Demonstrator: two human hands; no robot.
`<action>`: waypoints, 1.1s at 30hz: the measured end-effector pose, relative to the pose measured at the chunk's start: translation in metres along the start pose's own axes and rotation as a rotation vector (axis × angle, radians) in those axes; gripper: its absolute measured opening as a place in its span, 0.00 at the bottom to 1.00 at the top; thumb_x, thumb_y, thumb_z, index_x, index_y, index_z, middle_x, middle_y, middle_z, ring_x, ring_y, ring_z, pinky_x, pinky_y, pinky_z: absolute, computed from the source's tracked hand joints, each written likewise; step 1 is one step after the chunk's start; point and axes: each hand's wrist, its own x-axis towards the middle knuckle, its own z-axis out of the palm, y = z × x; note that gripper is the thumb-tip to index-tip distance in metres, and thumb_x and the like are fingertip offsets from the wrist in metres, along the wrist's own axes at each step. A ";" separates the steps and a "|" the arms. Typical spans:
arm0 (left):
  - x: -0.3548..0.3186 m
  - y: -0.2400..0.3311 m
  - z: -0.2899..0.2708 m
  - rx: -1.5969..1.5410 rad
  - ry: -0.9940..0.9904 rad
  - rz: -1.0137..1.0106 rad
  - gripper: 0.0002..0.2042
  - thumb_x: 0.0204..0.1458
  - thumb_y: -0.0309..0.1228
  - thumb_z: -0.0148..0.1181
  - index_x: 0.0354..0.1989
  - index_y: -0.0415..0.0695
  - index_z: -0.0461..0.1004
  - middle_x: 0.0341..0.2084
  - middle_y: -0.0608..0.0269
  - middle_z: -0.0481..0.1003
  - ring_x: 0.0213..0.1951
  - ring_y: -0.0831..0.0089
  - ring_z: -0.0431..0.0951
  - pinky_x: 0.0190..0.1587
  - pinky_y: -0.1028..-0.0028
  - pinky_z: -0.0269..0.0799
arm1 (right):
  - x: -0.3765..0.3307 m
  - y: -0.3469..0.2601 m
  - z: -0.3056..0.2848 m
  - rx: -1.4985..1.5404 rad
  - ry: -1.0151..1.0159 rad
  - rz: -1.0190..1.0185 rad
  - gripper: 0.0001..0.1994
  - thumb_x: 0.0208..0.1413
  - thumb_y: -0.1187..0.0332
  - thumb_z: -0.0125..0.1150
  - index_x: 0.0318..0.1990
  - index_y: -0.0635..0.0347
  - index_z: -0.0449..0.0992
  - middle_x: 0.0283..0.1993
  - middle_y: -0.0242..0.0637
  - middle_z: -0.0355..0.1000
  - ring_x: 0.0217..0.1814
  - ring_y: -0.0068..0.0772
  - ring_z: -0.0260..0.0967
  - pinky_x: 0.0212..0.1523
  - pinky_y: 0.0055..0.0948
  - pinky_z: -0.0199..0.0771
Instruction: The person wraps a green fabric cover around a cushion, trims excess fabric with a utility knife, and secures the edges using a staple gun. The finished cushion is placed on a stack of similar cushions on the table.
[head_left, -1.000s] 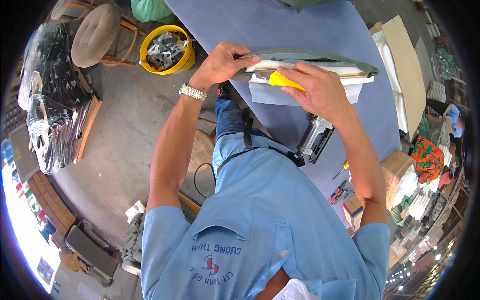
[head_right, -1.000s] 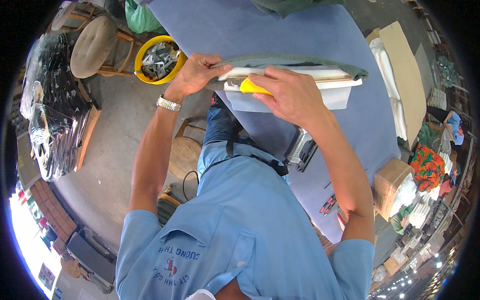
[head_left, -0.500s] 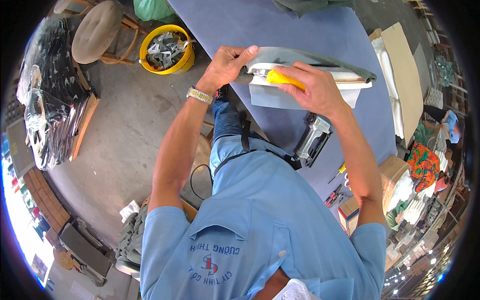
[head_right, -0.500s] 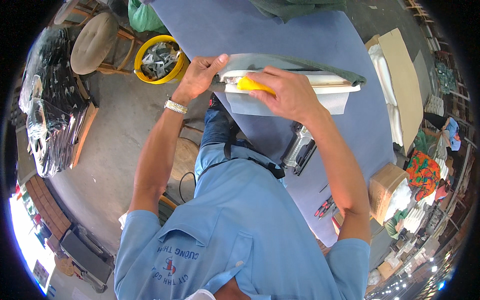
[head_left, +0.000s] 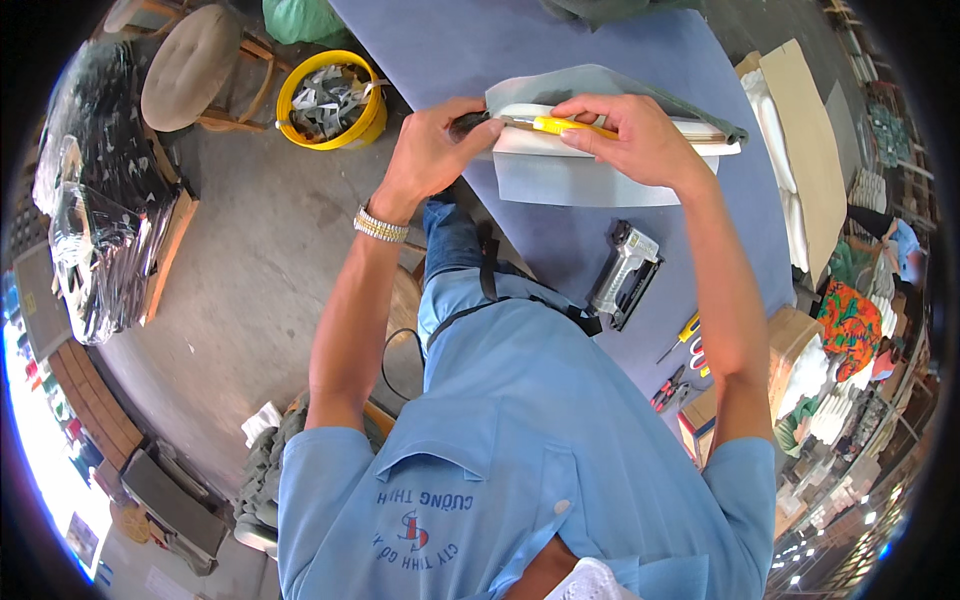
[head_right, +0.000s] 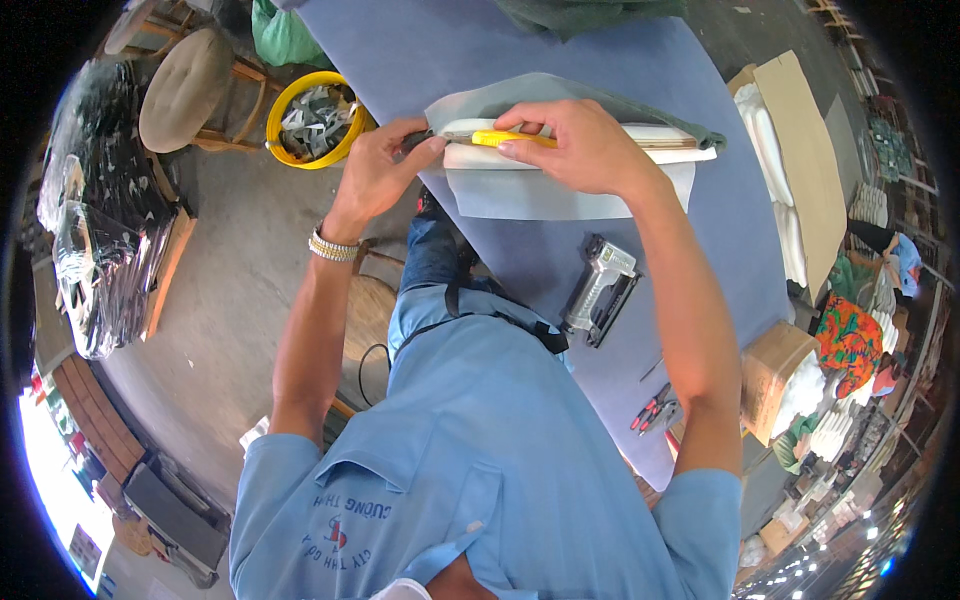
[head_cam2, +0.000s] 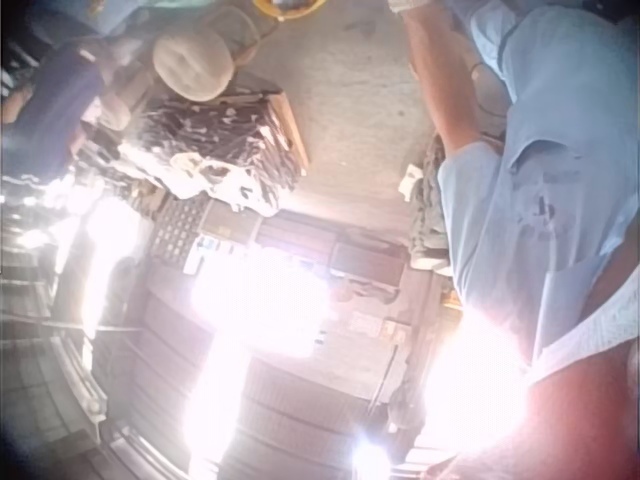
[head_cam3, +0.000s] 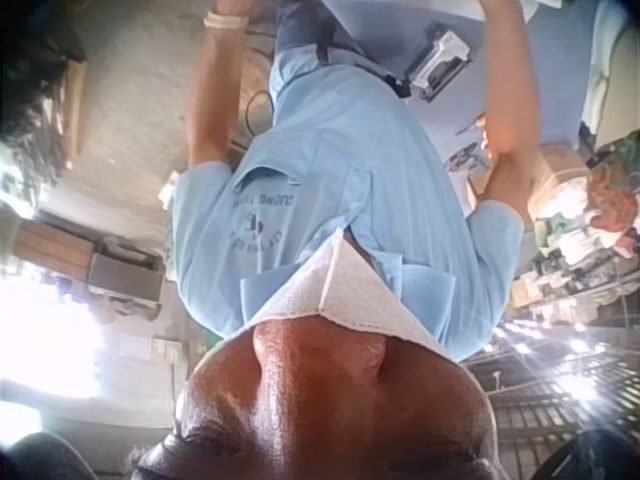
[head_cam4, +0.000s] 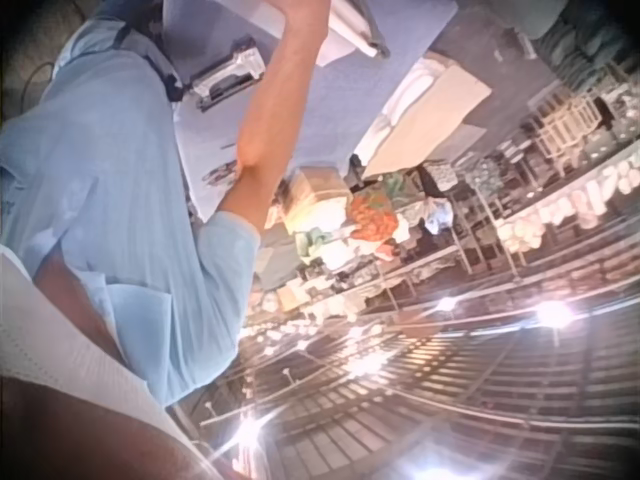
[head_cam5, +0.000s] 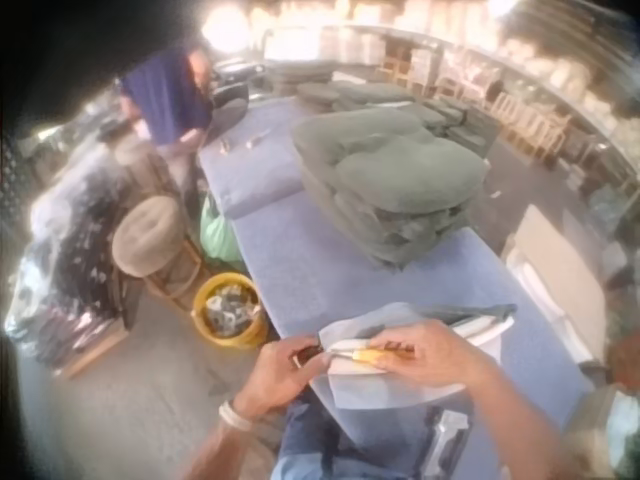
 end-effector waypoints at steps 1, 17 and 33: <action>0.002 0.006 -0.002 0.048 -0.001 0.002 0.18 0.57 0.42 0.70 0.41 0.36 0.85 0.24 0.52 0.81 0.23 0.72 0.74 0.31 0.71 0.73 | -0.003 0.002 -0.002 -0.022 0.002 -0.010 0.17 0.63 0.60 0.68 0.56 0.55 0.82 0.42 0.37 0.83 0.37 0.30 0.77 0.40 0.30 0.75; 0.033 0.007 -0.019 0.130 -0.342 -0.199 0.18 0.56 0.41 0.70 0.29 0.34 0.81 0.13 0.66 0.63 0.20 0.79 0.60 0.24 0.70 0.59 | -0.016 0.002 -0.004 -0.358 0.065 -0.223 0.18 0.55 0.64 0.73 0.54 0.52 0.84 0.46 0.33 0.81 0.46 0.42 0.78 0.47 0.36 0.78; 0.038 0.003 -0.021 -0.017 -0.385 -0.224 0.20 0.61 0.43 0.69 0.25 0.37 0.81 0.16 0.79 0.60 0.23 0.85 0.55 0.24 0.73 0.50 | 0.000 -0.002 0.009 -0.426 0.076 -0.320 0.19 0.56 0.63 0.72 0.55 0.52 0.83 0.42 0.32 0.78 0.41 0.42 0.76 0.43 0.37 0.78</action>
